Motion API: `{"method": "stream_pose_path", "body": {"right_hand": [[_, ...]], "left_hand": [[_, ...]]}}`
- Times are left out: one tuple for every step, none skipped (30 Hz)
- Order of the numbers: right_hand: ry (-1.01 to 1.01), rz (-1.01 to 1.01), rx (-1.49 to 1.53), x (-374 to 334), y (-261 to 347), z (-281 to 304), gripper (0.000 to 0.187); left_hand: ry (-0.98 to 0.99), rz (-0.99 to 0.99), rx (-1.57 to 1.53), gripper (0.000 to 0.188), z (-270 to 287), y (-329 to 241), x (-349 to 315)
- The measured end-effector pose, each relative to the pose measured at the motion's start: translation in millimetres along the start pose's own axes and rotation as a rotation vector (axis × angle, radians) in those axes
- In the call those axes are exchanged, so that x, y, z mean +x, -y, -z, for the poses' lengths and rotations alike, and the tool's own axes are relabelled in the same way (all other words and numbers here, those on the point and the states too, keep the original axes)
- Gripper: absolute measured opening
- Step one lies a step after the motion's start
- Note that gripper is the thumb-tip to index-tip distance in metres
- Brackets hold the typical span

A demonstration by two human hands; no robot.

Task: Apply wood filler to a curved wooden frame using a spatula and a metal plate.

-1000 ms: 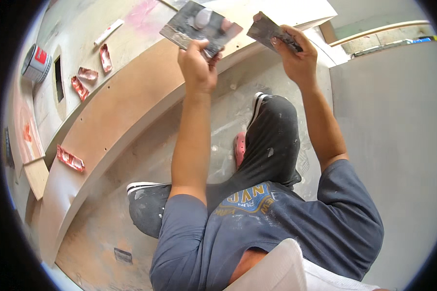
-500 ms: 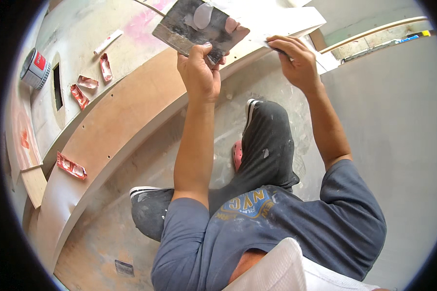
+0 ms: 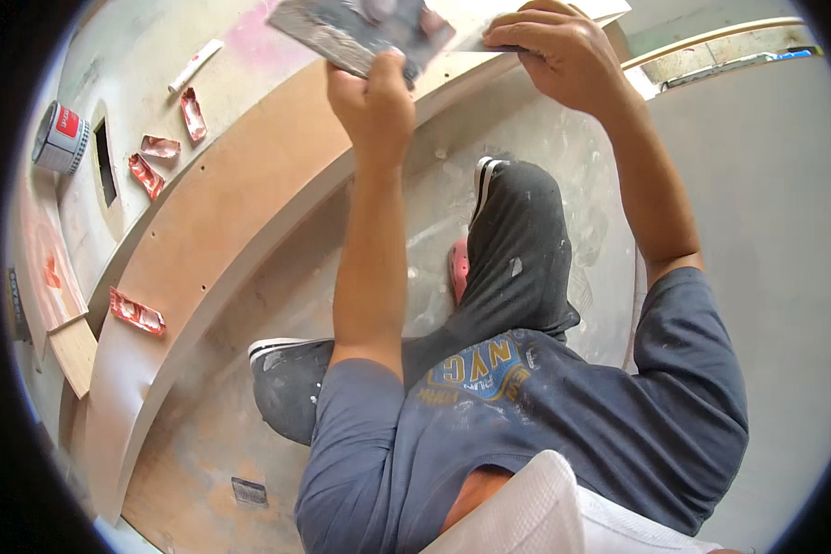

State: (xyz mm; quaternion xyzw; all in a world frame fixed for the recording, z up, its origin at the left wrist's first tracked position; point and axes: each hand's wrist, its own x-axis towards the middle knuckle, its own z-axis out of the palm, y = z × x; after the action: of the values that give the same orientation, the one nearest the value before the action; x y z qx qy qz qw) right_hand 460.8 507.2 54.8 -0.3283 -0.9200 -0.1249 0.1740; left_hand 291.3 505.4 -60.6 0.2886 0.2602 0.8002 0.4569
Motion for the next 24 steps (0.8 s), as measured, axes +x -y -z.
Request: {"method": "stream_pose_path", "body": {"right_hand": [[0.054, -0.013, -0.021, -5, -4, -6, 0.025], [0.138, -0.097, -0.032, -9, -9, -13, 0.026], [0.149, -0.1, -0.024, -11, -15, -24, 0.026], [0.264, -0.289, 0.031, -13, -19, -36, 0.028], [0.377, -0.477, 0.079, -17, -24, -47, 0.03], [0.389, -0.502, 0.121, -22, -27, -57, 0.036], [0.398, -0.501, 0.121, -27, -32, -67, 0.036], [0.385, -0.468, 0.046, -30, -33, -76, 0.037], [0.371, -0.434, -0.03, -33, -37, -83, 0.038], [0.379, -0.434, -0.024, -30, -34, -87, 0.038], [0.404, -0.468, -0.021, -27, -33, -90, 0.039], [0.428, -0.503, -0.019, -25, -31, -93, 0.04], [0.436, -0.505, -0.018, -23, -31, -97, 0.04], [0.451, -0.51, -0.046, -22, -31, -100, 0.04], [0.466, -0.514, -0.075, -21, -31, -103, 0.04], [0.474, -0.511, -0.074, -19, -30, -105, 0.04], [0.507, -0.503, -0.118, -18, -29, -106, 0.04], [0.539, -0.495, -0.163, -17, -28, -107, 0.041], [0.547, -0.494, -0.164, -21, -25, -109, 0.041], [0.516, -0.437, -0.177, -27, -20, -110, 0.041], [0.484, -0.381, -0.191, -32, -17, -110, 0.041], [0.488, -0.379, -0.192, -31, -17, -107, 0.041], [0.559, -0.359, -0.189, -30, -18, -101, 0.04], [0.63, -0.337, -0.185, -30, -21, -97, 0.039]], "left_hand": [[-0.053, -0.076, -0.018, 0.029, 1, -1, 4], [-0.08, -0.011, -0.04, 0.028, 8, -9, 10], [-0.105, 0.005, -0.028, 0.029, 21, -6, 19], [-0.116, 0.04, -0.019, 0.029, 40, -2, 29], [-0.125, 0.073, -0.015, 0.029, 53, 3, 34], [-0.134, 0.08, -0.014, 0.029, 65, 9, 34], [-0.167, 0.096, -0.005, 0.029, 71, 15, 34], [-0.2, 0.111, 0.008, 0.028, 75, 17, 33], [-0.208, 0.116, 0.008, 0.028, 77, 20, 33], [-0.233, 0.132, 0.023, 0.028, 80, 21, 32], [-0.258, 0.148, 0.038, 0.028, 82, 22, 32], [-0.263, 0.154, 0.04, 0.028, 83, 23, 32], [-0.259, 0.136, 0.035, 0.028, 83, 24, 32], [-0.255, 0.117, 0.029, 0.029, 82, 25, 32], [-0.259, 0.124, 0.028, 0.029, 82, 27, 32], [-0.264, 0.124, 0.044, 0.028, 81, 27, 32], [-0.269, 0.124, 0.059, 0.028, 81, 27, 33], [-0.276, 0.127, 0.057, 0.028, 80, 28, 34], [-0.252, 0.127, 0.084, 0.028, 81, 29, 34], [-0.227, 0.126, 0.11, 0.027, 81, 29, 34], [-0.231, 0.131, 0.107, 0.027, 82, 29, 34], [-0.237, 0.123, 0.107, 0.028, 84, 30, 35], [-0.243, 0.113, 0.107, 0.028, 86, 31, 36], [-0.247, 0.113, 0.105, 0.028, 89, 31, 36]]}}
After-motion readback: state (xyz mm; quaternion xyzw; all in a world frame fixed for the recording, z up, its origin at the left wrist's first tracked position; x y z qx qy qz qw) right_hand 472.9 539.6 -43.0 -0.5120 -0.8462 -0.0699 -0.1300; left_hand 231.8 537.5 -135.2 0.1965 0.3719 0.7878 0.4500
